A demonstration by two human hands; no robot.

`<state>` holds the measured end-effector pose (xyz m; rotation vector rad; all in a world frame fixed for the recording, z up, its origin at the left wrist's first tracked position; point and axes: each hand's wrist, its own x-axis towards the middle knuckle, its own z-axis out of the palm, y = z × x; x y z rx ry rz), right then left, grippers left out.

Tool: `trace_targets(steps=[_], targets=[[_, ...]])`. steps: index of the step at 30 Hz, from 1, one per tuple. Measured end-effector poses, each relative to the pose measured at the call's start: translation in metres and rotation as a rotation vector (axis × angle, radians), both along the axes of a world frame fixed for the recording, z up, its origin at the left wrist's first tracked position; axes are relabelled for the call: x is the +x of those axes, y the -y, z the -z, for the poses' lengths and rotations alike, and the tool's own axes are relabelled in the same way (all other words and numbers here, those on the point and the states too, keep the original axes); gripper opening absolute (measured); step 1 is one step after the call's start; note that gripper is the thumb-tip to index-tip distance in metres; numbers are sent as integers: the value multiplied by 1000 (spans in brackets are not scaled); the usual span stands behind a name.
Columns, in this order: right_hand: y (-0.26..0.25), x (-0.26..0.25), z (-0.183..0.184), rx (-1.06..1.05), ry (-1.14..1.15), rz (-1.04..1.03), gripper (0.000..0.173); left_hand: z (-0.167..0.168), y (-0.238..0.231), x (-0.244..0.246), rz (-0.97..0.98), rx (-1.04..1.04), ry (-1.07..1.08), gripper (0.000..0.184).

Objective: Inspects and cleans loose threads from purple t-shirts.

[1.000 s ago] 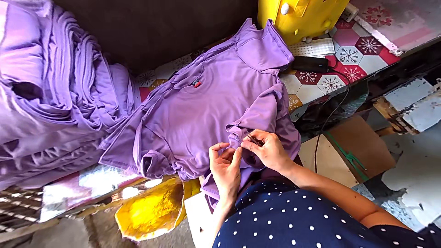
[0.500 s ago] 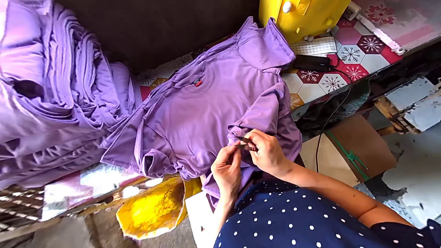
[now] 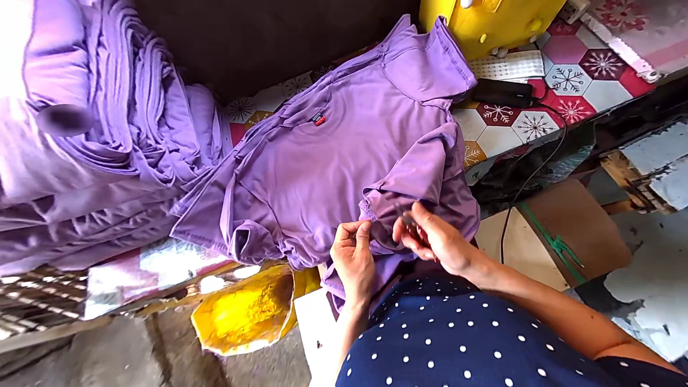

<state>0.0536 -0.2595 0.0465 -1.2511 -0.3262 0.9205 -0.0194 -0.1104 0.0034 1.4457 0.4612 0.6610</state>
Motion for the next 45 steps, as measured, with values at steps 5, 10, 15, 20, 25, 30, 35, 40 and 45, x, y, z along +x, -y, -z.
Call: trace_targets(steps=[5,10,15,20,25,30,35,40,45], targets=[[-2,-16,9,-78,-239,-85,49,-10,7,1,53,-137,8,16],[-9,-13,11,-36,-363,-73,51,-12,13,3,80,-133,33,18],[-7,-14,17,119,-458,-62,53,-11,17,6,106,-134,69,18],[-4,-13,11,68,-416,-74,52,-13,18,7,110,-114,54,16],[-6,-11,16,149,-534,-62,55,-12,18,6,136,-70,67,15],[-9,-14,11,30,-432,53,52,-8,18,6,150,-43,69,16],[-9,-14,34,-115,448,391,34,-13,19,7,169,-71,59,17],[-11,-3,45,-195,616,367,17,-11,-24,-22,84,-48,-104,16],[0,-4,52,-87,767,393,16,8,-97,-66,-587,-367,-248,46]])
